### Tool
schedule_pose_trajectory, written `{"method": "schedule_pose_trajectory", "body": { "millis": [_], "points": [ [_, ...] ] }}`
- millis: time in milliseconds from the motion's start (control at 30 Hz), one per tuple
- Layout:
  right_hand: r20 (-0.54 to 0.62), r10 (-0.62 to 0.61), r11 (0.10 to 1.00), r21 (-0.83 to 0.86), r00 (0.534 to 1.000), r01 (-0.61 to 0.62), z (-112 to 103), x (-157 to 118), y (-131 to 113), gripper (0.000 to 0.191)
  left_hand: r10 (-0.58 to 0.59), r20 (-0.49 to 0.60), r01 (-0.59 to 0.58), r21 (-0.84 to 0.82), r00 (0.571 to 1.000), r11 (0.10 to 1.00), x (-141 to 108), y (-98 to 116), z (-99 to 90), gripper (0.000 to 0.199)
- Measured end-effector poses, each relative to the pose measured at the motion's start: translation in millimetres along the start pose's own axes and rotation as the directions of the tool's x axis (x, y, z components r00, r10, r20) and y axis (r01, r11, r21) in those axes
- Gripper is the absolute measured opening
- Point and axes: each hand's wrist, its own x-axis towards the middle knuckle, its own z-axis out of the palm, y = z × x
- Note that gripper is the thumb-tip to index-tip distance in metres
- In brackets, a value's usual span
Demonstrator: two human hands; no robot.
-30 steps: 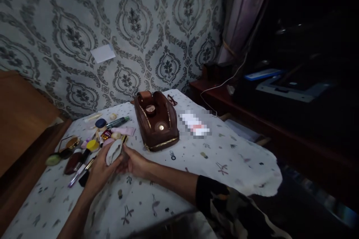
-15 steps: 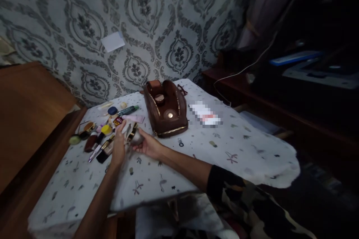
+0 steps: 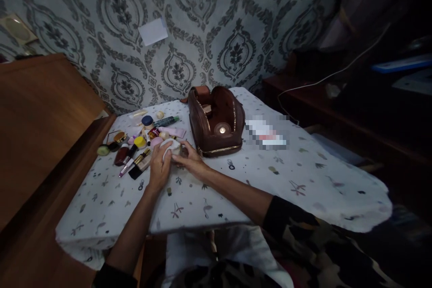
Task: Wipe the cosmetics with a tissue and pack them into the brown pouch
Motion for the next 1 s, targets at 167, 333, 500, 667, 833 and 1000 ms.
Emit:
{"method": "schedule_pose_trajectory", "body": {
  "millis": [167,333,500,667,833,1000],
  "points": [
    [0.095,-0.137,0.962,-0.224,0.986,0.155,-0.6,-4.5,-3.8,0.057,-0.140,-0.005,0.137,-0.171,0.990,0.976,4.2,-0.2,-6.3,0.037],
    [0.163,-0.194,0.914,-0.328,0.968,0.238,-0.7,-6.0,-5.7,0.057,-0.324,0.049,0.323,-0.304,0.945,0.896,4.0,-2.8,-9.8,0.046],
    [0.159,-0.241,0.900,-0.333,0.957,0.282,-1.7,-3.9,-0.3,0.057,-0.469,0.252,0.533,-0.379,0.846,0.757,3.4,-5.4,-10.5,0.066],
    [0.146,-0.368,0.772,-0.502,0.918,0.390,-2.7,-5.5,1.5,0.052,-0.496,0.430,0.654,-0.421,0.754,0.629,3.4,-7.8,-9.6,0.073],
    [0.251,-0.499,0.574,-0.621,0.829,0.534,-3.3,-8.2,-4.4,0.046,-0.565,0.515,0.764,-0.478,0.644,0.434,1.4,-9.4,-6.8,0.067],
    [0.288,-0.546,0.529,-0.609,0.787,0.591,-1.2,-10.4,-9.0,0.036,-0.587,0.519,0.780,-0.479,0.621,0.403,1.0,-9.7,-9.1,0.059]
  ]
}}
